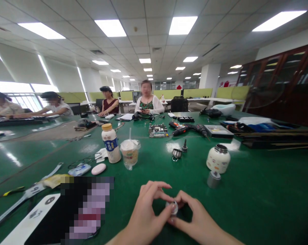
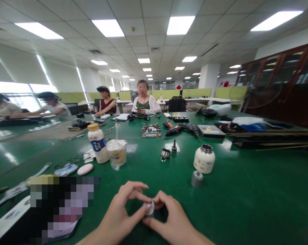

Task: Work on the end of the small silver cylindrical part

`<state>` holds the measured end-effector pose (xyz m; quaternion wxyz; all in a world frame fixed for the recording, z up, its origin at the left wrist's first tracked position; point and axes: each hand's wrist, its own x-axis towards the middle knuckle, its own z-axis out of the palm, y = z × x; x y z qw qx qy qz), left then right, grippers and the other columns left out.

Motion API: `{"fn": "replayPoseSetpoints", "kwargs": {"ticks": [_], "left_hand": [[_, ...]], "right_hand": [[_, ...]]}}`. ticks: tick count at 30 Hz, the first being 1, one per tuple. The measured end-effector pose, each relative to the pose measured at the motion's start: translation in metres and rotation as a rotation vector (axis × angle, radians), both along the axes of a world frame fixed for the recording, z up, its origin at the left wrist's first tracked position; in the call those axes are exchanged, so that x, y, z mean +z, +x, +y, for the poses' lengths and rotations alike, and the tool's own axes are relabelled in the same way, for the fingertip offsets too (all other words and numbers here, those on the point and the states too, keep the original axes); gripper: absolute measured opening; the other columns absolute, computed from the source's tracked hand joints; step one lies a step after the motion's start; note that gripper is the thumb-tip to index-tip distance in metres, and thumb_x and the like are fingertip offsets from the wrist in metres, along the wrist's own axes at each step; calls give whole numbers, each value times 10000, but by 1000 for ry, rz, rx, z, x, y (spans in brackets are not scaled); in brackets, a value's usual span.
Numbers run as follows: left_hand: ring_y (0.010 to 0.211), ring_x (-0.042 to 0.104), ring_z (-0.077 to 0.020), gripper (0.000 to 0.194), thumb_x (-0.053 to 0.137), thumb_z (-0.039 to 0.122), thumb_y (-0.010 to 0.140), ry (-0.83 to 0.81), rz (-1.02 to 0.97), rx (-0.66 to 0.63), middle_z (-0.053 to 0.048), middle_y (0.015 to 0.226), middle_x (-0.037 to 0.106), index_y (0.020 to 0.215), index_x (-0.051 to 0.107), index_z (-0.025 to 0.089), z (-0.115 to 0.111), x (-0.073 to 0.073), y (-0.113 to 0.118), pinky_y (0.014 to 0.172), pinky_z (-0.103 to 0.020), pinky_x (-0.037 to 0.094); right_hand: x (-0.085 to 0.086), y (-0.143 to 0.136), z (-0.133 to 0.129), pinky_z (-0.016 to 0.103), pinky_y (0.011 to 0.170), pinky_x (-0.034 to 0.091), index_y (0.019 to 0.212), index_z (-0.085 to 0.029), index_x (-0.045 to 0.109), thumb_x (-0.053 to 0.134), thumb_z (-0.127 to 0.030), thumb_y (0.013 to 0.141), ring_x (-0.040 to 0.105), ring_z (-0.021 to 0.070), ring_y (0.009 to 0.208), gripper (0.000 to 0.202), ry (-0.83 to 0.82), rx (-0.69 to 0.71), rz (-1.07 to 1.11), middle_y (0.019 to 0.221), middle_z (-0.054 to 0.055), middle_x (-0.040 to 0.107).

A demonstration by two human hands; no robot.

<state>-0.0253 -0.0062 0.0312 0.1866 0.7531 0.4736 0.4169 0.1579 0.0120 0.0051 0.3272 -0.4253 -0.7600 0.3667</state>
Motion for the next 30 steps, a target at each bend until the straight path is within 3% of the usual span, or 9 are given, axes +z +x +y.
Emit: {"fn": "replayPoseSetpoints", "kwargs": {"ticks": [4,10,14,20,26,30], "left_hand": [[1034,616,-244,265,663,136,816,-14,-26,-59,-18,1064,744,1040,646,276,-1,-1,-1,908,-394,446],[1138,575,-262,397,675,180,846,-61,-47,-72,-7,1063,751,1209,579,308,-1,-3,-2,975,-415,409],[1155,566,-254,411,669,221,870,-66,-33,-86,18,1092,743,1247,551,333,1,-5,-3,991,-412,400],[1190,525,-245,375,589,166,897,-4,15,-134,-22,1233,662,1240,585,316,-2,-2,-5,999,-399,417],[1027,562,-276,359,689,138,809,13,30,-56,-3,915,766,1125,614,292,1,4,-2,901,-426,436],[997,592,-259,320,693,116,812,14,3,-59,11,897,766,1070,607,284,3,10,-2,890,-408,425]], "right_hand": [[3,0,-1,287,738,444,816,-199,580,738,-267,754,612,203,808,183,9,2,1,824,1,657],[1,0,-1,284,729,447,830,-196,581,738,-272,762,609,198,805,187,27,7,5,819,-6,645],[-1,1,-1,292,746,449,865,-192,598,737,-275,773,614,202,824,186,28,17,-2,843,1,656],[-2,1,-1,289,750,452,863,-193,589,736,-272,778,611,193,814,188,44,18,22,847,-1,661],[-1,1,-1,289,750,449,840,-197,592,750,-275,762,625,200,818,192,23,13,15,840,-3,677],[0,2,-1,289,745,447,842,-200,591,749,-295,764,616,200,816,200,29,8,-1,836,-4,669]]}}
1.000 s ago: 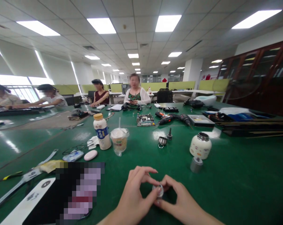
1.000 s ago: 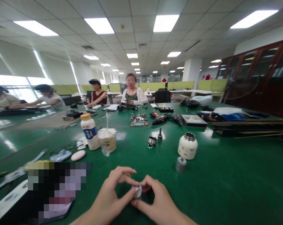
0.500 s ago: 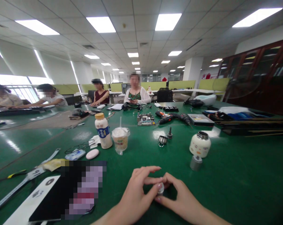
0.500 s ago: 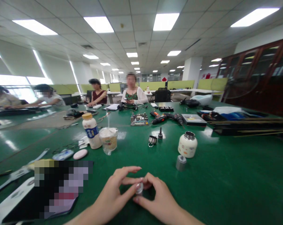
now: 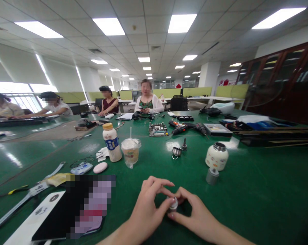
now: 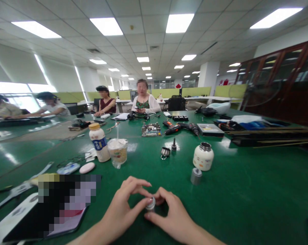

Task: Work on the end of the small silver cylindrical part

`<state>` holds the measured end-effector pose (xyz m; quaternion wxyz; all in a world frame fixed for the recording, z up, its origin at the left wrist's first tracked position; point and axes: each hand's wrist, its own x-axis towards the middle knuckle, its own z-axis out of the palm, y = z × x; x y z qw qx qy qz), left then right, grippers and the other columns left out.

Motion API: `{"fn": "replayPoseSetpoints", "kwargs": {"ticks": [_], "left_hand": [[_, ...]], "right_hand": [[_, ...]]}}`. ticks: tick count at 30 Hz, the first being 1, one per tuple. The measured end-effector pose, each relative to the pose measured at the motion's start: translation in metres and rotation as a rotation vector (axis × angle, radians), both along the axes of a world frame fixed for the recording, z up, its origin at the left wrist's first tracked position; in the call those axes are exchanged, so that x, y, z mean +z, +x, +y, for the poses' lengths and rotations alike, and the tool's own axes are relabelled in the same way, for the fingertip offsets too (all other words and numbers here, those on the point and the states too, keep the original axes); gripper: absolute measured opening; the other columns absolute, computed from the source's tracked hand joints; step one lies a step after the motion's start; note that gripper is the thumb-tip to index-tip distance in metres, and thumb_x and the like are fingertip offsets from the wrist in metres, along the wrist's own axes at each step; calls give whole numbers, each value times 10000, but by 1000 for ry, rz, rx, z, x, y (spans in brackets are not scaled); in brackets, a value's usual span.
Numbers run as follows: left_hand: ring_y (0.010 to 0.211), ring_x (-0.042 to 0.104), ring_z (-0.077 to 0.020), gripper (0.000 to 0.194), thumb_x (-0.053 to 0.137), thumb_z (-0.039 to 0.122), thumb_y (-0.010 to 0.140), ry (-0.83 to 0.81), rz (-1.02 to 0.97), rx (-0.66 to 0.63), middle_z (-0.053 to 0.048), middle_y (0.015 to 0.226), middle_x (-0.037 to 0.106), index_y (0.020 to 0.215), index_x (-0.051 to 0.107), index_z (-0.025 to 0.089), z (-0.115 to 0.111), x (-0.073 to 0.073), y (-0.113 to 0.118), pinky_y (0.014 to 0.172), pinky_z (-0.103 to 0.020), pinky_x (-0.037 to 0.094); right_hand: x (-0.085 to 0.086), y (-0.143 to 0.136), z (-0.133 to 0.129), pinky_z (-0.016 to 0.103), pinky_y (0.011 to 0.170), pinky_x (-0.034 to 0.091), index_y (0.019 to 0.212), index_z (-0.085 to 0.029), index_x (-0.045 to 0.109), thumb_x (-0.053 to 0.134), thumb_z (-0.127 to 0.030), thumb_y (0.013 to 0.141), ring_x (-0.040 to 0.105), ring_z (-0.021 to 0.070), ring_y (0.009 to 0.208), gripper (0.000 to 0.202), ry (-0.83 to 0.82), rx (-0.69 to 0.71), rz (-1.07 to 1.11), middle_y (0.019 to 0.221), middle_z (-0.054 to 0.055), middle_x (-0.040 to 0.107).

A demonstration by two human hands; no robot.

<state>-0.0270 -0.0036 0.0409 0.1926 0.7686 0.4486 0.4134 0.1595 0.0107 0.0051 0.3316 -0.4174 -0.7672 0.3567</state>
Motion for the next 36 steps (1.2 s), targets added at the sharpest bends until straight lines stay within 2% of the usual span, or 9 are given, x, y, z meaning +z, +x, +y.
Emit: {"fn": "replayPoseSetpoints", "kwargs": {"ticks": [5,12,15,17,19,21,26,32,36], "left_hand": [[950,651,-246,264,689,160,829,3,-86,58,9,871,762,1045,578,264,9,2,-9,894,-399,427],[948,645,-240,258,703,120,797,-45,-14,133,8,881,758,995,605,252,26,-34,-26,884,-395,434],[1011,622,-252,329,734,129,765,-67,-5,165,-24,999,742,1046,617,252,24,-41,-27,908,-412,425],[1033,607,-274,360,755,145,743,-78,5,195,-36,1033,735,1060,620,252,21,-42,-27,905,-436,413],[1011,609,-288,360,756,155,743,-84,11,210,-24,962,753,1059,617,257,20,-41,-26,889,-452,405],[980,620,-288,336,737,159,768,-83,8,206,-6,870,768,1058,604,262,21,-39,-24,880,-457,405],[1004,632,-266,327,693,172,823,-48,-38,159,-17,918,773,1114,574,261,29,-38,-11,922,-444,417],[1078,616,-250,484,715,107,773,-55,-55,79,-12,1022,755,1203,585,285,31,-41,-4,959,-418,431],[1082,603,-247,295,579,156,881,-49,-88,131,-52,1130,689,1150,626,266,19,-44,-9,964,-426,443]], "right_hand": [[-1,0,1,288,744,442,847,-198,594,766,-316,749,608,201,816,230,6,-13,-27,832,-4,651],[2,1,0,293,764,465,875,-198,615,768,-320,747,618,205,831,234,-17,-3,-12,860,10,672],[6,3,-1,309,802,484,977,-202,624,709,-364,813,629,209,864,246,-39,38,48,930,30,687],[6,4,-1,333,851,491,1050,-202,615,597,-414,900,639,215,908,261,-46,46,113,1003,53,689],[5,5,2,360,898,487,1088,-200,611,466,-446,969,648,224,953,309,-55,6,163,1050,71,688],[2,6,6,374,911,488,1101,-200,622,430,-450,983,653,233,973,337,-48,-59,175,1070,78,693],[-4,9,24,388,898,490,1106,-203,679,544,-350,936,648,241,963,262,109,-116,23,1055,74,715],[-5,11,32,430,952,446,1173,-247,675,615,-284,899,607,257,1056,283,209,-84,-108,1125,71,706],[-4,10,28,434,992,410,1227,-260,648,627,-269,895,583,258,1123,333,283,-44,-210,1209,73,685]]}}
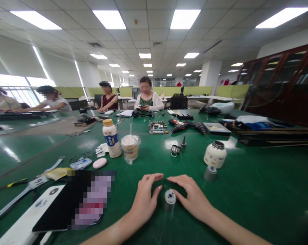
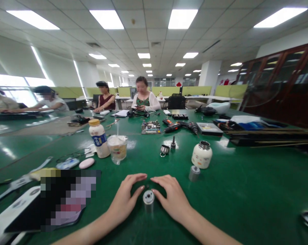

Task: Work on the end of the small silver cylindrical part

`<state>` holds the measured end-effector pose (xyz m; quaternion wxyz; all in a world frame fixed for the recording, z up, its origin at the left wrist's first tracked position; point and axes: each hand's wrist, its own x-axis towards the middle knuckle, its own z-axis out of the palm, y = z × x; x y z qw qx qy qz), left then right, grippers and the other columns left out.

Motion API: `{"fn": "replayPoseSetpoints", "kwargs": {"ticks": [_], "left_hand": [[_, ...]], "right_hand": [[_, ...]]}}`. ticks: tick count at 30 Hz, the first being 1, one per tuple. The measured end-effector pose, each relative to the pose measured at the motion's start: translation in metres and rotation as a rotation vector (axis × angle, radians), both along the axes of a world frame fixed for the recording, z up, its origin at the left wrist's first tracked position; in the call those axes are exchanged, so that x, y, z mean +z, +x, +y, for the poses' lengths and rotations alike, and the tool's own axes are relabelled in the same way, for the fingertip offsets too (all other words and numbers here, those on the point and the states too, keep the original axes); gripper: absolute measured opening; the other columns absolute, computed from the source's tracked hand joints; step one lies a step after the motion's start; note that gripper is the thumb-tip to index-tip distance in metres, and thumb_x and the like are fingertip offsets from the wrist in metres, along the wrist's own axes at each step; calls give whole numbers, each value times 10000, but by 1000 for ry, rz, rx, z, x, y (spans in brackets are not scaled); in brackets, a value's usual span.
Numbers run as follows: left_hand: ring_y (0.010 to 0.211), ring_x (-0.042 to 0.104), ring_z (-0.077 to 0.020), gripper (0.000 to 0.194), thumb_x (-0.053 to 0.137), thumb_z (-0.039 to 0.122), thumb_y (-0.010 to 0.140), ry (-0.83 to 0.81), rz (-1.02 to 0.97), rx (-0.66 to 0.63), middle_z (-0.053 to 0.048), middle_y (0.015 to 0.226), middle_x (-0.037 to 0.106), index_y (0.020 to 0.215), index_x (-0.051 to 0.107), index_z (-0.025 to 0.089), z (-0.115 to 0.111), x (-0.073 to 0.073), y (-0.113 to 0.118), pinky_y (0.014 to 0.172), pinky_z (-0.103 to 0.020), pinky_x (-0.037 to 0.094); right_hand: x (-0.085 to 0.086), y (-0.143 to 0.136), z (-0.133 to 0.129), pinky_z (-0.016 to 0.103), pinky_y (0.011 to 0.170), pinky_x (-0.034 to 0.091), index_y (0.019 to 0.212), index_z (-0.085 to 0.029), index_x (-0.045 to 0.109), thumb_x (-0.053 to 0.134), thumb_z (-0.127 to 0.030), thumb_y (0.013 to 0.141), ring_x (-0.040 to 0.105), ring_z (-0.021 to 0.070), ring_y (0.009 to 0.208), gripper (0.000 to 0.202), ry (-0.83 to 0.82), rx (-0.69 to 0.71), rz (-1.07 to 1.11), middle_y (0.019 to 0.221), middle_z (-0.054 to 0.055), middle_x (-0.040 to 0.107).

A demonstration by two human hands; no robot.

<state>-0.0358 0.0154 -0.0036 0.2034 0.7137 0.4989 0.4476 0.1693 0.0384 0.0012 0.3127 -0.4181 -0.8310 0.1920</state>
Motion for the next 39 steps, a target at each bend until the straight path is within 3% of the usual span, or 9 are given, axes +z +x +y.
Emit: {"fn": "replayPoseSetpoints", "kwargs": {"ticks": [4,9,13,19,24,30,39], "left_hand": [[1036,597,-242,226,464,298,972,-29,-30,34,-55,1080,660,1124,627,261,-22,3,1,917,-389,472],[961,600,-263,415,715,392,811,-161,155,-87,-69,1058,657,1167,596,213,-36,5,15,850,-370,470],[801,604,-237,274,675,400,853,-258,328,-48,-27,876,678,1047,642,209,-35,4,21,720,-321,437],[740,604,-244,314,625,450,888,-277,496,-14,10,692,637,1120,633,239,-34,8,19,643,-286,392],[774,624,-268,330,617,465,892,-264,550,-18,-6,709,665,1142,631,251,-34,6,19,673,-304,416],[775,634,-273,305,598,446,906,-224,573,-23,-32,782,693,1125,630,235,-35,4,18,663,-310,434],[723,633,-265,295,596,455,907,-172,602,-16,-9,677,662,1097,637,233,-33,2,19,631,-296,419]], "right_hand": [[1,-5,0,459,1030,364,1254,-313,636,649,-201,855,525,270,1220,415,26,9,-118,1335,68,615],[1,-14,3,451,990,384,1118,-337,722,668,-95,798,556,267,1174,405,30,-1,-104,1266,66,661],[-1,-16,5,454,933,420,973,-305,766,684,-158,828,603,271,1094,223,30,-35,-8,1144,62,713],[0,-7,1,434,931,439,926,-250,744,658,-223,885,645,245,1012,99,79,-95,151,1011,48,750],[4,-4,-16,414,899,468,934,-282,754,637,-276,907,662,235,969,120,77,-6,355,980,32,758],[10,-10,-25,450,917,458,927,-261,760,643,-296,898,651,264,994,126,-18,27,382,999,69,742],[12,-13,-23,379,920,489,897,-234,739,664,-264,879,669,229,990,82,-117,62,479,997,63,737]]}}
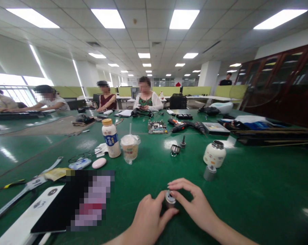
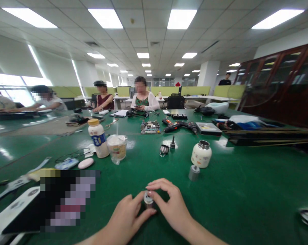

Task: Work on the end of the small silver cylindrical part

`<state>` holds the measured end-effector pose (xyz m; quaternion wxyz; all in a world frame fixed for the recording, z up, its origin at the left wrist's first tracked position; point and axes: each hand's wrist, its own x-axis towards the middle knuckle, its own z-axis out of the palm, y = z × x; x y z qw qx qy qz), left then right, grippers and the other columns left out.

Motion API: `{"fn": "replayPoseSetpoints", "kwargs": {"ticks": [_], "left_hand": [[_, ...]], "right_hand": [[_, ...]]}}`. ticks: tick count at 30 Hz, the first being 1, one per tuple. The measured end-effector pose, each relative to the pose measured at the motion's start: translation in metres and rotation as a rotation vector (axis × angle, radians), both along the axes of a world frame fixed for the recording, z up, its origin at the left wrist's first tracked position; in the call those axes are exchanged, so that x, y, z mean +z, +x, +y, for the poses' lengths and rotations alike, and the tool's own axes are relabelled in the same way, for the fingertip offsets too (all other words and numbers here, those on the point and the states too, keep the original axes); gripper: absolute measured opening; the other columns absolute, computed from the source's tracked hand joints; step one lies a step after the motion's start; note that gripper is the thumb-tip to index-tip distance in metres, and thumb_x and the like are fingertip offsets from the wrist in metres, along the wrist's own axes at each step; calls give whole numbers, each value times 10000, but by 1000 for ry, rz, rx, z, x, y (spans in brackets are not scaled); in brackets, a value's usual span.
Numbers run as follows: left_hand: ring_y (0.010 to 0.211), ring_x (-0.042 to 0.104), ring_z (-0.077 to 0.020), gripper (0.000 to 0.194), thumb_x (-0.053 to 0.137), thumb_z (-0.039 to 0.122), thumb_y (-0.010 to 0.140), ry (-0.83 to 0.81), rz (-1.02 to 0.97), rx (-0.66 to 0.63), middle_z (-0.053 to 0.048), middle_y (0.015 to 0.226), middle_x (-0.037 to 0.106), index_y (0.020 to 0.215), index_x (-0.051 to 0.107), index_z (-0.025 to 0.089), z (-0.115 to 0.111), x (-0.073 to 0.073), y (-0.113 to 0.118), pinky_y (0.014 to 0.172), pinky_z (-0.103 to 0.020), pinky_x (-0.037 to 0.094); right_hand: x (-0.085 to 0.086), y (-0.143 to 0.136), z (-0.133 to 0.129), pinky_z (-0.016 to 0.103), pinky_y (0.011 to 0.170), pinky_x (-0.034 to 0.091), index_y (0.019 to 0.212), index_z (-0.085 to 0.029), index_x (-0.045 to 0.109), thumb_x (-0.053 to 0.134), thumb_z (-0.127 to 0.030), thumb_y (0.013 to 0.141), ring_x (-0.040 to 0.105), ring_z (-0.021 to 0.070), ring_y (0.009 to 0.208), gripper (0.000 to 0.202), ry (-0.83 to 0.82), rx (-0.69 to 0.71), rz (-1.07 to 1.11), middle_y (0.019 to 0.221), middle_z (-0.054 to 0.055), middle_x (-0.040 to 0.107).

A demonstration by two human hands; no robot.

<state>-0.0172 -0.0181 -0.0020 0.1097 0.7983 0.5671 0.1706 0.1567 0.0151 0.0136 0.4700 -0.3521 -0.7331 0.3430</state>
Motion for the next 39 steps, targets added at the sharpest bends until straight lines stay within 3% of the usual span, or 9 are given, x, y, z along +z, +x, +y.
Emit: {"fn": "replayPoseSetpoints", "kwargs": {"ticks": [13,22,33,36,39], "left_hand": [[746,629,-253,272,593,426,914,48,-51,-41,-10,843,718,1137,594,270,1,-8,-4,637,-293,407],[742,632,-241,272,588,384,921,41,-63,-41,-15,877,729,1170,595,275,-2,-3,-3,645,-288,408],[733,633,-232,248,597,371,919,44,-46,-39,-7,851,720,1147,605,276,0,-3,-2,639,-276,410],[711,630,-232,259,598,417,910,45,-19,-20,-10,780,702,1116,619,260,-1,-2,-1,627,-274,406],[705,627,-239,292,579,451,911,46,3,-2,-18,741,683,1114,622,246,-2,0,-1,623,-279,408]], "right_hand": [[-2,4,-4,399,901,499,910,-224,709,639,-217,877,664,235,993,78,130,-30,-126,1012,75,729],[-4,8,-5,399,900,496,960,-237,682,635,-142,851,656,236,1006,152,206,-12,-173,1029,69,723],[1,12,-9,368,891,470,932,-243,700,589,-208,893,639,229,1001,123,257,6,-241,1016,58,718],[-1,13,-9,349,837,473,777,-221,681,475,-281,960,638,227,936,282,225,-76,-116,945,63,700],[-3,14,-7,314,737,467,530,-198,535,412,-339,986,626,213,824,493,163,-145,-8,829,64,650]]}}
